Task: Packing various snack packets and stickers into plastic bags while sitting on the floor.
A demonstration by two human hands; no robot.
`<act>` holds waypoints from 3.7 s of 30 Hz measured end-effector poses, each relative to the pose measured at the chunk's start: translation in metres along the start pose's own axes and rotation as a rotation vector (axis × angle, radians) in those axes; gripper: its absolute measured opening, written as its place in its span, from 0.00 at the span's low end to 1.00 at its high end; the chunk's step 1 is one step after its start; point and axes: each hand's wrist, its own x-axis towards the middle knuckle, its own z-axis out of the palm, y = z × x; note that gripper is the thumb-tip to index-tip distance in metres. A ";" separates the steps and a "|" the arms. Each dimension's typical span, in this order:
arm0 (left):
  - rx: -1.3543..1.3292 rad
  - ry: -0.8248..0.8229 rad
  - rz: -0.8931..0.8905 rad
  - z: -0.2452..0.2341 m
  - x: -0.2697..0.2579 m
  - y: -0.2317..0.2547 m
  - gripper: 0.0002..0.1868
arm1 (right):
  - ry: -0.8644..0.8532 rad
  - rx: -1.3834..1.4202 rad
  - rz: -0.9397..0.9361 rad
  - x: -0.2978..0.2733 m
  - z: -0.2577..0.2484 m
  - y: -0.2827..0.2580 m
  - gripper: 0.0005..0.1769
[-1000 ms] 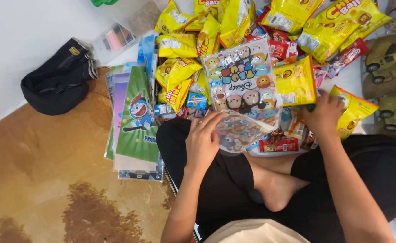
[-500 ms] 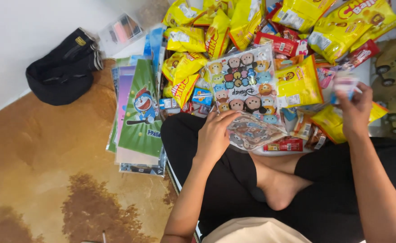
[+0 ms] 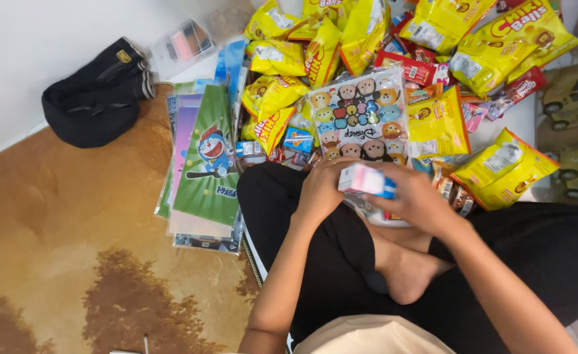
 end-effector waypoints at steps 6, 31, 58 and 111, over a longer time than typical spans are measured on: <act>-0.233 0.013 -0.030 0.002 0.007 -0.040 0.33 | -0.158 -0.628 0.203 0.012 0.082 0.111 0.33; -0.227 0.065 -0.043 0.016 0.015 -0.077 0.37 | 0.361 -0.533 0.468 -0.048 0.022 0.229 0.13; -0.404 0.177 -0.014 0.025 0.012 -0.080 0.37 | 0.387 -0.251 -0.051 0.015 0.067 0.043 0.10; -0.452 0.201 -0.004 0.032 0.017 -0.078 0.34 | 0.483 0.288 -0.064 -0.043 0.022 0.047 0.10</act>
